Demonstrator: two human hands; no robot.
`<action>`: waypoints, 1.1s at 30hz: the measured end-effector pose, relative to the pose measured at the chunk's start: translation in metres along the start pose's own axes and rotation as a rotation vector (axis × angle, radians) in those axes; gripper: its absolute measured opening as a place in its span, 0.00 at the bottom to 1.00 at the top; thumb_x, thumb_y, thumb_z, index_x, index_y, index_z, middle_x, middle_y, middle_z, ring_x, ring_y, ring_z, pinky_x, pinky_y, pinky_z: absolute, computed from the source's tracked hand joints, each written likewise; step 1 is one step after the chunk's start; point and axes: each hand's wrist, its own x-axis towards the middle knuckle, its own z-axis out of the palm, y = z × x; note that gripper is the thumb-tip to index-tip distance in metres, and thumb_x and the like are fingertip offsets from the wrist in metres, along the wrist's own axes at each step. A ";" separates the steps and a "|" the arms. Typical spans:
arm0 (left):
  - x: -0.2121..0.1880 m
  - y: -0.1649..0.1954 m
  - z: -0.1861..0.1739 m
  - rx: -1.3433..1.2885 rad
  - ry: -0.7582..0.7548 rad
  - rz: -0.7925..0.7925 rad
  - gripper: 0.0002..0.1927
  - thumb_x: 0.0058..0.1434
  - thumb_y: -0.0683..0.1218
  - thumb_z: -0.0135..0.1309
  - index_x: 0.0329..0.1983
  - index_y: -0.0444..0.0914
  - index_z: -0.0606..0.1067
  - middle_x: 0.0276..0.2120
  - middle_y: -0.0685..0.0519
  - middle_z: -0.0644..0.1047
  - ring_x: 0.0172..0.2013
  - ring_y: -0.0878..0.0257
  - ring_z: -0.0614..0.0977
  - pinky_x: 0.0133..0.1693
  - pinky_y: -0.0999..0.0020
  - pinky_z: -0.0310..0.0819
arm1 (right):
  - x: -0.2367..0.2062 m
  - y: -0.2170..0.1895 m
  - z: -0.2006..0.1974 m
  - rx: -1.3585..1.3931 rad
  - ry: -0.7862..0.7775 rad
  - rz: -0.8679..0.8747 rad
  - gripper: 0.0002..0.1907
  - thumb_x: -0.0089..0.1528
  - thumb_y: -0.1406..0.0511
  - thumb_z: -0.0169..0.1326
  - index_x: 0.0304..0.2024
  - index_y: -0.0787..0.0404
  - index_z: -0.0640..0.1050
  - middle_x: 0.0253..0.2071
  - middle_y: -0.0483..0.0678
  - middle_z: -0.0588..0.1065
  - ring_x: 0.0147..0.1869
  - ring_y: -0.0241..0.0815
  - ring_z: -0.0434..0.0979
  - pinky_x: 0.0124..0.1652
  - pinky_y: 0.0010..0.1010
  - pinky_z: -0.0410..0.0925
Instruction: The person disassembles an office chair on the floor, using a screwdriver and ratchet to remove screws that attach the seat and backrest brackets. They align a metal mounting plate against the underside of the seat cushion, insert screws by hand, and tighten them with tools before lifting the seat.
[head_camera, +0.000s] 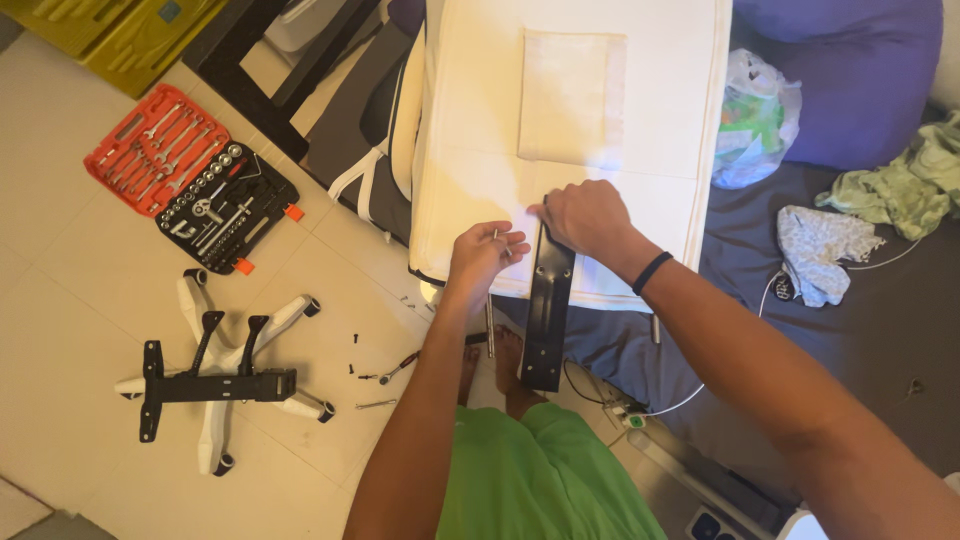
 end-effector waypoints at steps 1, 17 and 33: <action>-0.001 0.000 -0.001 -0.011 0.005 0.007 0.15 0.68 0.35 0.42 0.56 0.25 0.67 0.50 0.35 0.78 0.46 0.50 0.84 0.48 0.63 0.81 | -0.001 0.001 0.000 0.009 0.053 0.013 0.24 0.70 0.50 0.48 0.28 0.61 0.74 0.23 0.56 0.74 0.25 0.57 0.76 0.26 0.46 0.68; 0.008 0.012 0.011 0.106 -0.036 0.082 0.14 0.70 0.37 0.42 0.55 0.27 0.71 0.49 0.37 0.79 0.45 0.54 0.83 0.46 0.63 0.77 | -0.007 -0.006 -0.003 0.024 0.138 0.039 0.20 0.71 0.56 0.48 0.29 0.60 0.78 0.24 0.56 0.77 0.25 0.56 0.78 0.26 0.45 0.69; 0.003 -0.035 0.024 -0.002 -0.182 0.005 0.14 0.73 0.41 0.41 0.59 0.30 0.65 0.52 0.41 0.75 0.51 0.58 0.81 0.52 0.67 0.78 | -0.077 -0.073 0.031 1.425 0.453 0.582 0.07 0.66 0.74 0.51 0.46 0.66 0.75 0.39 0.43 0.76 0.33 0.33 0.79 0.25 0.25 0.76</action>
